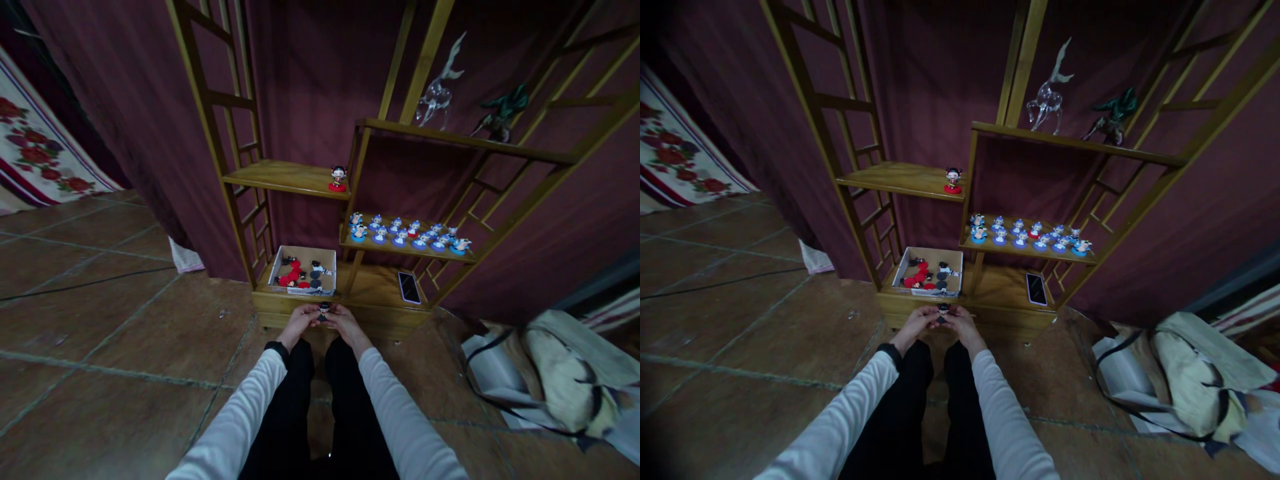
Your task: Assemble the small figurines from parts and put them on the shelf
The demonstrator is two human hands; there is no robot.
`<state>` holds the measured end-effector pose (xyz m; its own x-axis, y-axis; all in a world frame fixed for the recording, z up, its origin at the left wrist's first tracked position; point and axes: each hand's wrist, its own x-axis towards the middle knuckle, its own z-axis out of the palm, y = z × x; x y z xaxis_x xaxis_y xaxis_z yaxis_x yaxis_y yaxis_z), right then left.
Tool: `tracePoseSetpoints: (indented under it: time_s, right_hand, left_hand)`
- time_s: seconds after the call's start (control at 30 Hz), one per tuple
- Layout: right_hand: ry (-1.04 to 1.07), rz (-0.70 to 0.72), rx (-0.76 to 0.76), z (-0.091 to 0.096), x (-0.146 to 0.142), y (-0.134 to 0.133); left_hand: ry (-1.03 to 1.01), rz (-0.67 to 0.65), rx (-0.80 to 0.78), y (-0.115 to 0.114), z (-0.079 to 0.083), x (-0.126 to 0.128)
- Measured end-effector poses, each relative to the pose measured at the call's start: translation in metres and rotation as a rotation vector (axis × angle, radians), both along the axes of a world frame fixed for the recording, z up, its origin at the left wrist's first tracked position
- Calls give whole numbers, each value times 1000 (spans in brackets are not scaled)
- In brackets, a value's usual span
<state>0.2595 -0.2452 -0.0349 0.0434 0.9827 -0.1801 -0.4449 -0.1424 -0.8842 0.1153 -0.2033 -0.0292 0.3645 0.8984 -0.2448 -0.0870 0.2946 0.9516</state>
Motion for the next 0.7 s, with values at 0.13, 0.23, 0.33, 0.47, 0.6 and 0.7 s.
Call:
tracePoseSetpoints:
  time_s: [0.13, 0.23, 0.33, 0.47, 0.6, 0.7]
  right_hand:
    - [-10, -15, 8, 0, 0, -1]
    - [-21, -39, -2, -2, 1, 1]
    - [-47, -31, -2, -4, 2, 3]
    - [-81, -32, 50, -2, 2, 2]
    - [-63, -37, 81, 0, 1, 0]
    - [-63, -34, 81, 0, 1, 0]
  left_hand:
    - [4, -13, 21, -1, 2, -1]
    - [-3, 1, 33, -3, 4, -2]
    - [-24, -2, 55, -4, 5, -3]
    - [-10, 4, 106, -5, 7, -4]
    - [-1, -3, 143, -6, 10, -5]
    - [-25, -7, 154, -5, 10, -5]
